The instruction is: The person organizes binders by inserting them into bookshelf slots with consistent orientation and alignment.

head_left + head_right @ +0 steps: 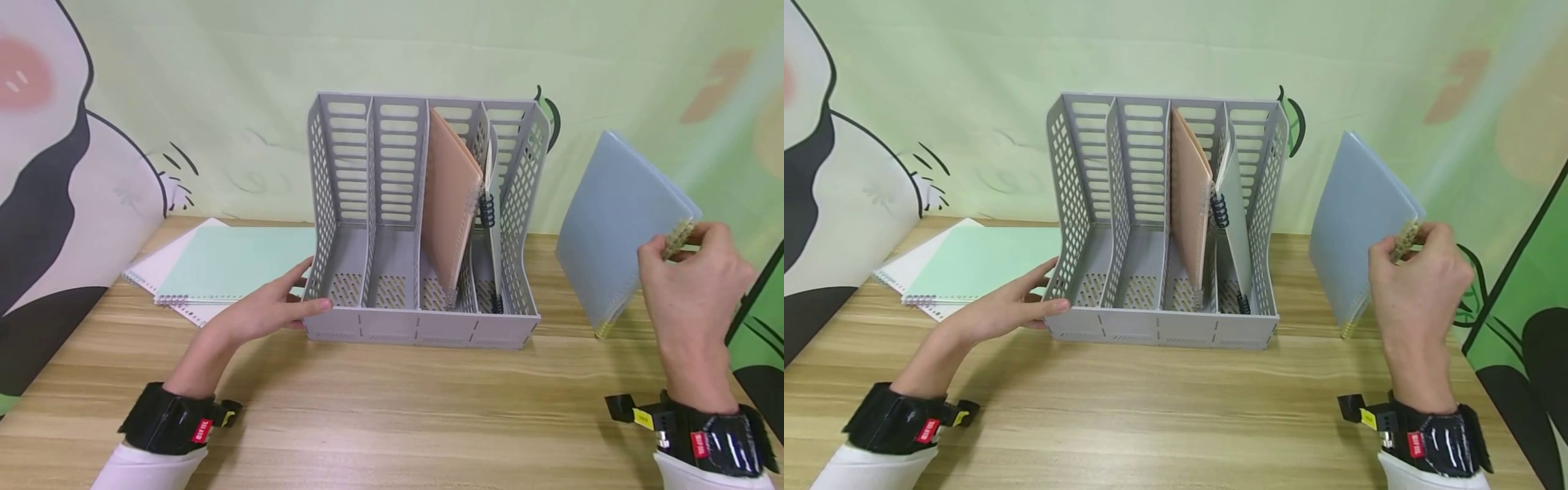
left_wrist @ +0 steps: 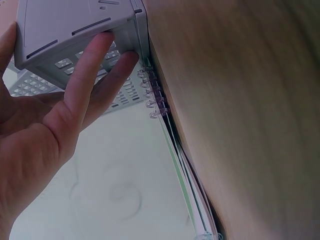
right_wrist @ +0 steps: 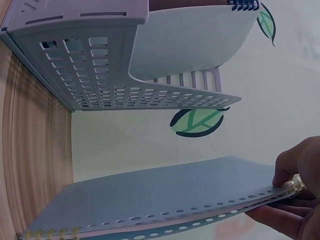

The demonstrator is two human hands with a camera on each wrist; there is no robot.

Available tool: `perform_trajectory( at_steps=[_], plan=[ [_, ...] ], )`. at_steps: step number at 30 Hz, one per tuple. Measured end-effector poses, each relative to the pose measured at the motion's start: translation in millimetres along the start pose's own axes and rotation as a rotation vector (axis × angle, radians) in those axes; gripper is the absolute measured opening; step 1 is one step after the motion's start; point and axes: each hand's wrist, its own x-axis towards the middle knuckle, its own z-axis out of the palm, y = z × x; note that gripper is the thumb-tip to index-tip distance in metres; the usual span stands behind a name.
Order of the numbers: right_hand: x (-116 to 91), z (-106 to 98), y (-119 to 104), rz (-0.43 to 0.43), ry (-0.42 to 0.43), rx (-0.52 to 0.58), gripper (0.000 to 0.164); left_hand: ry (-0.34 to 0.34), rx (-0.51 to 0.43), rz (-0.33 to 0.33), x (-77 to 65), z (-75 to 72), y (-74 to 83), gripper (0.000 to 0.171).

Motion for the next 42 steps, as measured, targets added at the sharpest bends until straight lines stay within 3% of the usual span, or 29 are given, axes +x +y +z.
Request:
perform_trajectory(
  at_steps=[7, 18, 32, 42],
  plan=[
    [0.4, -4.4, 4.8, -0.048, 0.022, -0.057, 0.034, -0.002, 0.004, 0.008, 0.3, -0.1, -0.2, 0.098],
    [0.9, -6.9, 8.2, -0.084, -0.022, -0.081, 0.034, -0.003, 0.002, 0.012, 0.9, -0.5, -2.2, 0.098],
    [1.6, -6.5, 11.9, -0.054, -0.114, -0.095, 0.036, -0.002, -0.011, 0.017, 1.1, -0.4, -3.0, 0.097],
    [1.6, -8.9, 13.8, -0.058, -0.121, -0.119, 0.034, -0.005, -0.013, 0.021, 0.9, 0.2, -2.5, 0.097]
  ],
)
